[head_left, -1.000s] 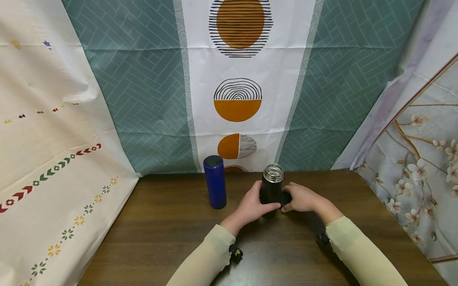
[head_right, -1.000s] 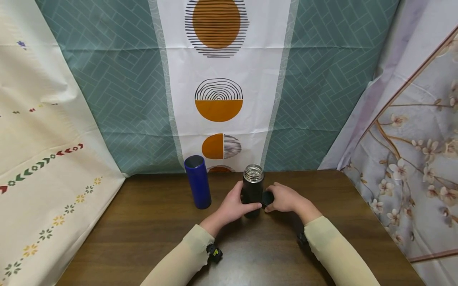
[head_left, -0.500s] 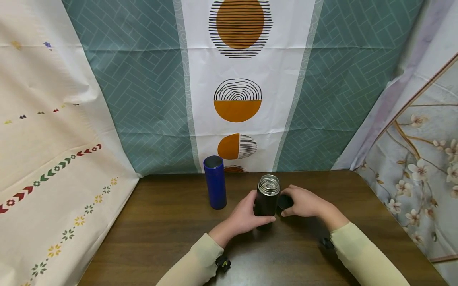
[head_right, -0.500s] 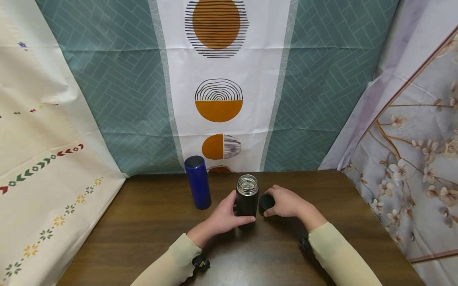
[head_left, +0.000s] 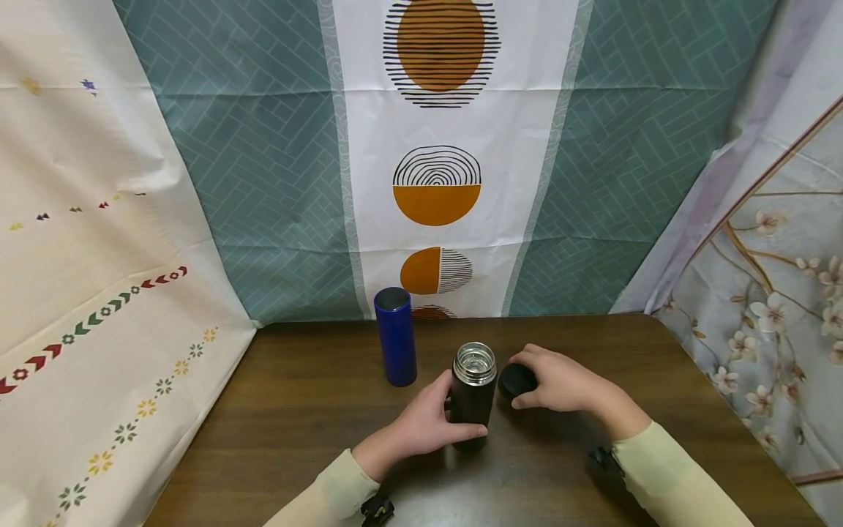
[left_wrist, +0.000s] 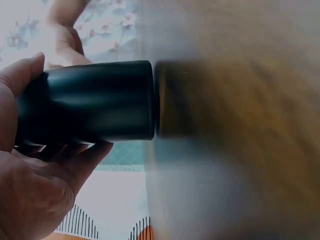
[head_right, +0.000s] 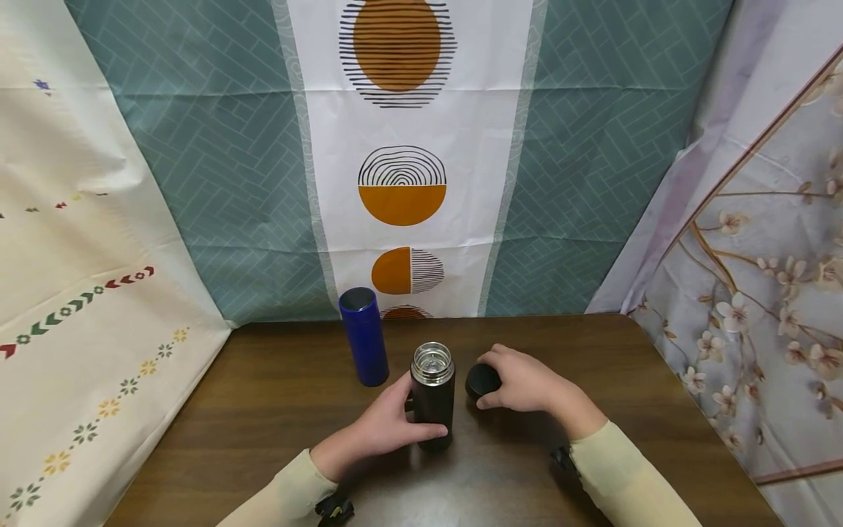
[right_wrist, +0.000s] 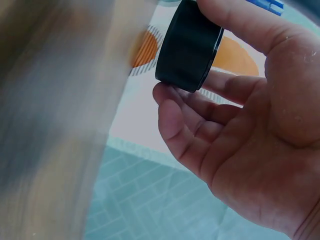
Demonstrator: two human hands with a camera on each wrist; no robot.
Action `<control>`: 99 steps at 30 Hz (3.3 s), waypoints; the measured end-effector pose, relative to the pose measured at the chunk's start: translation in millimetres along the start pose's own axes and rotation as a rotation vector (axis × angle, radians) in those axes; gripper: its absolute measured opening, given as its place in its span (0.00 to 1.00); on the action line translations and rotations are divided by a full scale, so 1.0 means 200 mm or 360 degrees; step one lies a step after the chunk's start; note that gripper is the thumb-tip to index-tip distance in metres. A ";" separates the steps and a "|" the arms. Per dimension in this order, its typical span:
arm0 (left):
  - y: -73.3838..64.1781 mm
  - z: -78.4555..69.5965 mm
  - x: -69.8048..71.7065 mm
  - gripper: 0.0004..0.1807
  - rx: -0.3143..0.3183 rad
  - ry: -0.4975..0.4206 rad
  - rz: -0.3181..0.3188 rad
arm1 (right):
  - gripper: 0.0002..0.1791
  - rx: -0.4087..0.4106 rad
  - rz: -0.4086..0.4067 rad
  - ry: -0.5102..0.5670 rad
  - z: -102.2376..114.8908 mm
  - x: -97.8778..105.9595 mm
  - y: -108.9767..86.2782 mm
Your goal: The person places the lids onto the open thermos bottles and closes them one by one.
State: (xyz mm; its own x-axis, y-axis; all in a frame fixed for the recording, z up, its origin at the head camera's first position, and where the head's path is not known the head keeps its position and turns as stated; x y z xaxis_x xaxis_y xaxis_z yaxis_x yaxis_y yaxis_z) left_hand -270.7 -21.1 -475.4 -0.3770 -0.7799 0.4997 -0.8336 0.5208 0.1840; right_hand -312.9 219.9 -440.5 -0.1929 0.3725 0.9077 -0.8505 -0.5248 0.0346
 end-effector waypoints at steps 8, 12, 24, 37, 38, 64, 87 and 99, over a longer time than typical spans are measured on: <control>-0.07 0.00 0.02 0.47 -0.0048 -0.0079 0.0026 | 0.34 0.0102 -0.0039 -0.0016 0.11 0.02 -0.02; -0.10 0.00 0.04 0.46 -0.0064 -0.0041 0.0014 | 0.35 0.0144 -0.0052 -0.0031 0.15 0.03 -0.04; -0.17 0.02 0.07 0.45 -0.0061 -0.0028 0.0031 | 0.34 0.0279 -0.0076 0.0053 0.27 0.06 -0.03; -0.18 0.04 0.09 0.44 -0.0055 -0.0031 0.0056 | 0.33 0.0328 -0.0085 0.0255 0.39 0.24 0.00; -0.18 0.04 0.09 0.45 -0.0054 -0.0036 0.0061 | 0.33 0.0339 -0.0084 0.0254 0.39 0.25 0.00; -0.19 0.07 0.09 0.46 0.0009 -0.0085 0.0142 | 0.33 0.0695 -0.0047 0.0372 0.57 0.41 0.07; -0.17 0.05 0.09 0.47 -0.0042 -0.0129 0.0164 | 0.31 0.0772 0.0185 0.0422 0.71 0.39 0.12; -0.17 0.07 0.09 0.47 -0.0059 -0.0151 0.0176 | 0.31 0.0833 0.0196 0.0355 0.76 0.38 0.12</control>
State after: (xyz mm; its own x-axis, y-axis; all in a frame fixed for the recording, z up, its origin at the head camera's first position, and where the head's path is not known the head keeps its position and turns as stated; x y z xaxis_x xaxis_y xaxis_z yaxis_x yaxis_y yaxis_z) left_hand -254.4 -58.3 -483.6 -0.5036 -0.7456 0.4365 -0.7700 0.6165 0.1646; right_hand -273.7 119.5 -306.8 -0.4216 0.4075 0.8101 -0.4713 -0.8617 0.1881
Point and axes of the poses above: each hand's wrist, its own y-axis towards the middle knuckle, its own x-axis out of the back of the hand, z = x × y, the point moved 6 cm from there along y, towards the middle knuckle
